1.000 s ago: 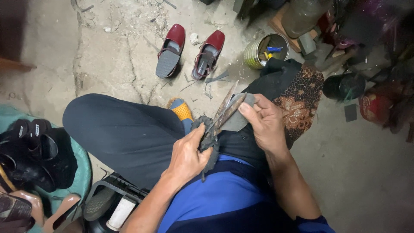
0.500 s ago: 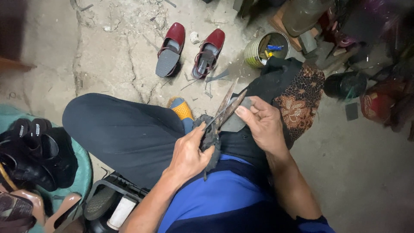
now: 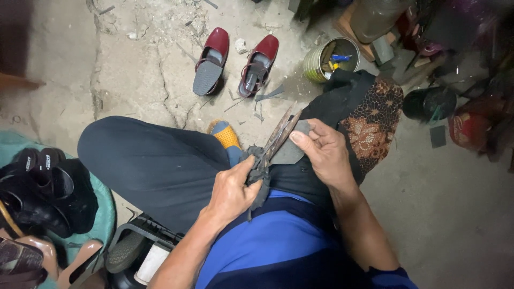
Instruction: Applying adhesive and trimming a new rubber heel tip on a high-heeled shoe.
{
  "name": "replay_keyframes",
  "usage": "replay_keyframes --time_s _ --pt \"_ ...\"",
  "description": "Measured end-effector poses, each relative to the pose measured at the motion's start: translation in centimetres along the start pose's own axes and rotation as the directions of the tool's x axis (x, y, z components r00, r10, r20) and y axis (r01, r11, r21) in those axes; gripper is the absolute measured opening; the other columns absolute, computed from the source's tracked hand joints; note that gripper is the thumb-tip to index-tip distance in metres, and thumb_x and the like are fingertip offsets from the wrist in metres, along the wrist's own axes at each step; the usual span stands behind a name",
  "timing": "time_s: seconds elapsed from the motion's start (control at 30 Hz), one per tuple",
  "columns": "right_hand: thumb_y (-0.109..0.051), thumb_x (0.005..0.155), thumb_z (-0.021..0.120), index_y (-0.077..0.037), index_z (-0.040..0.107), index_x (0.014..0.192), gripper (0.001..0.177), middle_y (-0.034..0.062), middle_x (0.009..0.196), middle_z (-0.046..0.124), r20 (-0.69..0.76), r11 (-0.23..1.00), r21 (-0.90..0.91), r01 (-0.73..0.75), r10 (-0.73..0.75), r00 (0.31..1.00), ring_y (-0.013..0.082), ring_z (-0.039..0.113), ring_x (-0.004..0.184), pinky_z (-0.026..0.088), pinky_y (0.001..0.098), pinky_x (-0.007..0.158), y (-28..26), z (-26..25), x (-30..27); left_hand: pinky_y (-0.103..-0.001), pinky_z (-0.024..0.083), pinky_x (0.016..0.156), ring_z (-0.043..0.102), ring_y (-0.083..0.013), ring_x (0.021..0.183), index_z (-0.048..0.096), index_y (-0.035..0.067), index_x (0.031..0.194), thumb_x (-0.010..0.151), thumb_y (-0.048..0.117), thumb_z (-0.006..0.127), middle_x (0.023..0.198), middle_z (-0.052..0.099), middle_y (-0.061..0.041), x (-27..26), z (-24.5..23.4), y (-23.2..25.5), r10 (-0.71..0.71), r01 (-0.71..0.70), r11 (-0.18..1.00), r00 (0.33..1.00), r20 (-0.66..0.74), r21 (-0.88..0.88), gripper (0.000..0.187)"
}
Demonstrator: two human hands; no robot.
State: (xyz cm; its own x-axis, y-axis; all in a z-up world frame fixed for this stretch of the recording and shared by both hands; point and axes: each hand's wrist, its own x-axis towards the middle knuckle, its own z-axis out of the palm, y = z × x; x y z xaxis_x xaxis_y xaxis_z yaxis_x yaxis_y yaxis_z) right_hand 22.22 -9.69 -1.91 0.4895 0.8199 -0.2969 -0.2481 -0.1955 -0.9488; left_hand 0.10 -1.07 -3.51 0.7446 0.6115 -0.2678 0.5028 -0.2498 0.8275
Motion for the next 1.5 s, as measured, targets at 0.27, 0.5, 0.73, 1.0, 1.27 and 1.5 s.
replay_keyframes --time_s 0.27,0.5,0.73,1.0,1.27,1.5 --pt "-0.011 0.099 0.070 0.002 0.070 0.105 0.014 0.0117 0.079 0.076 0.021 1.000 -0.029 -0.005 0.005 1.000 0.0094 0.065 0.073 0.063 0.0308 0.072 0.2 -0.1 -0.2 -0.058 0.060 0.084 0.066 -0.0532 0.111 0.058 -0.015 0.135 0.078 0.001 0.080 0.119 0.068 -0.037 0.6 -0.3 1.7 -0.018 0.018 1.000 1.000 -0.004 -0.006 0.063" --pt "-0.010 0.099 0.070 0.002 0.069 0.106 0.014 0.0124 0.081 0.077 0.047 0.999 -0.035 -0.031 0.032 0.998 0.0102 0.068 0.074 0.064 0.0315 0.072 1.2 0.0 0.0 -0.053 0.062 0.079 0.070 -0.0481 0.103 0.063 -0.009 0.132 0.081 0.002 0.077 0.110 0.073 -0.031 0.2 0.9 -0.7 -0.014 0.015 1.000 0.999 0.038 -0.024 0.054" --pt "-0.007 0.096 0.072 0.002 0.070 0.106 0.013 0.0164 0.084 0.077 -0.047 0.998 0.067 -0.013 0.016 0.999 0.0152 0.071 0.073 0.066 0.0341 0.069 2.6 -1.0 0.1 -0.054 0.060 0.081 0.068 -0.0462 0.109 0.066 -0.005 0.130 0.075 0.007 0.081 0.109 0.073 -0.031 1.3 -0.2 0.3 -0.177 0.177 0.984 0.984 -0.010 -0.036 0.058" --pt "-0.009 0.098 0.064 -0.002 0.064 0.113 0.016 0.0232 0.092 0.077 -0.227 0.951 0.302 0.061 0.010 0.974 0.0178 0.077 0.075 0.066 0.0305 0.068 0.1 -2.6 -0.5 -0.057 0.057 0.092 0.063 -0.0520 0.118 0.060 -0.011 0.135 0.080 0.005 0.078 0.118 0.068 -0.037 3.4 -2.1 3.3 -0.299 0.302 0.950 0.953 0.051 -0.075 0.060" --pt "-0.021 0.109 0.054 -0.018 0.059 0.123 0.014 0.0141 0.107 0.075 -0.530 0.981 0.026 0.191 -0.148 0.835 0.0128 0.074 0.088 0.060 0.0251 0.070 -0.9 -10.5 -1.0 -0.060 0.057 0.082 0.070 -0.0505 0.101 0.066 -0.005 0.125 0.087 0.028 0.075 0.104 0.073 -0.031 9.6 1.1 -0.2 -0.252 0.222 0.950 0.960 0.119 0.217 0.051" --pt "-0.009 0.101 0.066 -0.007 0.055 0.112 0.016 0.0214 0.105 0.073 -0.773 0.954 0.100 0.283 -0.105 0.626 0.0341 0.078 0.099 0.068 0.0441 0.088 1.3 -10.0 0.8 -0.056 0.057 0.090 0.071 -0.0425 0.108 0.064 0.006 0.127 0.084 0.039 0.071 0.111 0.075 -0.022 19.1 9.0 -3.5 -0.255 0.176 0.912 0.951 0.174 0.371 0.055"
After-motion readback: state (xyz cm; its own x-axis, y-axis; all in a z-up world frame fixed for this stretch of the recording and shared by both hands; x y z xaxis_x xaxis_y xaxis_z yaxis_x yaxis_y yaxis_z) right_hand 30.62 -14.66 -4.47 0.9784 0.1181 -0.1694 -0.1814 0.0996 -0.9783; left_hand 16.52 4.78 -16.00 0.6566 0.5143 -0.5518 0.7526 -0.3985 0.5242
